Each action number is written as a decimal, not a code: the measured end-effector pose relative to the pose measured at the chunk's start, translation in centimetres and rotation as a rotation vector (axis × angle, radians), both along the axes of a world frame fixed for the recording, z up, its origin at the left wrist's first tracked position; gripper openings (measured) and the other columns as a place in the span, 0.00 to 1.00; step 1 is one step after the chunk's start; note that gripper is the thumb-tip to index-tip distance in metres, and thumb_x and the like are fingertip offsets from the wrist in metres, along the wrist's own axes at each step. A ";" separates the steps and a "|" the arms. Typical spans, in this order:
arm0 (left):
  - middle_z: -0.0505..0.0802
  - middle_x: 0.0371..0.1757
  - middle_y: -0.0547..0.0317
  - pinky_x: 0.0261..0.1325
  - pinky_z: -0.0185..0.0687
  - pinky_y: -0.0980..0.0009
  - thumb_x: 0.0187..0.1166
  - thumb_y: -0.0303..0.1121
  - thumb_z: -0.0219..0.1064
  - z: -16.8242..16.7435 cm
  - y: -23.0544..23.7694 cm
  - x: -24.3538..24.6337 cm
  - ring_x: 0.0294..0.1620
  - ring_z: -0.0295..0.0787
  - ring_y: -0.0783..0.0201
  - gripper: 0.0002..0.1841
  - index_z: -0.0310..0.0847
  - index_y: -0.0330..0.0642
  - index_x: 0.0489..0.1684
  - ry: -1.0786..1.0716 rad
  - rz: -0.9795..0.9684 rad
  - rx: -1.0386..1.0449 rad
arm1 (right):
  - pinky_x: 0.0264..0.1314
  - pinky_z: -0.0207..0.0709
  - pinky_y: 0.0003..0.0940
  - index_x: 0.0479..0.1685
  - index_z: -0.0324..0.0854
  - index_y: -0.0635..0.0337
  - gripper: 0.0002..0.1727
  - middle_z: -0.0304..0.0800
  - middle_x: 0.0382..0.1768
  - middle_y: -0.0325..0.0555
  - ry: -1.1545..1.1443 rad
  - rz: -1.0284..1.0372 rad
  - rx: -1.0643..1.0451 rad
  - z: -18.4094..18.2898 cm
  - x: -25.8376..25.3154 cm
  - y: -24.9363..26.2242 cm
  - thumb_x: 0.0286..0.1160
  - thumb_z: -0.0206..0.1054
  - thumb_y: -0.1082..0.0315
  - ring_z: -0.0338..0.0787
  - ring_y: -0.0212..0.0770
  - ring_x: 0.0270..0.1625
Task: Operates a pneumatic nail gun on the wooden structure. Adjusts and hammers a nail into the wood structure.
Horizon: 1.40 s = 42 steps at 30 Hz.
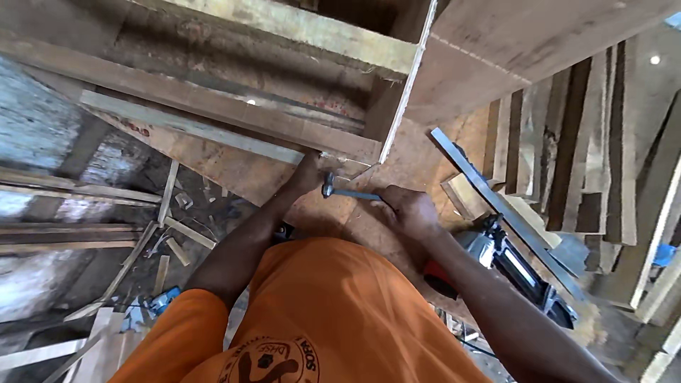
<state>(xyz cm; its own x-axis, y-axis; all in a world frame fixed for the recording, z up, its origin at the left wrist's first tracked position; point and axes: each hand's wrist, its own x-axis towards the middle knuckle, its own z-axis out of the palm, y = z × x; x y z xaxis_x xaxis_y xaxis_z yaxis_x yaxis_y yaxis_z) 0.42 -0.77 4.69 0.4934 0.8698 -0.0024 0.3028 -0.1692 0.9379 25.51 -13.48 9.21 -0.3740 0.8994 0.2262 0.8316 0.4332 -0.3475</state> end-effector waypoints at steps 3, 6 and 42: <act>0.93 0.58 0.43 0.73 0.82 0.63 0.72 0.32 0.77 -0.8 0.2 0.4 0.62 0.90 0.62 0.24 0.81 0.27 0.63 -0.033 0.005 0.076 | 0.30 0.83 0.60 0.55 0.88 0.64 0.25 0.92 0.37 0.57 -0.012 -0.063 -0.043 -0.2 0.2 -0.1 0.90 0.54 0.52 0.93 0.59 0.33; 0.91 0.61 0.42 0.76 0.79 0.65 0.70 0.34 0.81 0.2 -0.1 0.0 0.65 0.88 0.62 0.29 0.78 0.26 0.67 -0.009 0.005 -0.010 | 0.29 0.84 0.57 0.49 0.88 0.64 0.24 0.91 0.34 0.55 -0.026 0.034 -0.011 0.2 0.1 0.0 0.89 0.53 0.52 0.93 0.57 0.32; 0.90 0.66 0.49 0.77 0.79 0.70 0.64 0.32 0.85 3.2 1.6 -0.8 0.69 0.85 0.70 0.35 0.77 0.29 0.71 -0.150 -0.144 -0.100 | 0.39 0.86 0.63 0.53 0.90 0.60 0.18 0.96 0.46 0.55 -0.123 0.064 -0.225 -2.9 -1.5 -1.5 0.85 0.61 0.57 0.96 0.60 0.43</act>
<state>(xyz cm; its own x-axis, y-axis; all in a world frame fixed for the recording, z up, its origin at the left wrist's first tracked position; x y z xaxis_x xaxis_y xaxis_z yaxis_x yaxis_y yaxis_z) -0.43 0.84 7.86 0.6137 0.7895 -0.0022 0.1385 -0.1049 0.9848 23.98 -14.95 6.28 -0.4445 0.8954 -0.0279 0.8469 0.4098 -0.3389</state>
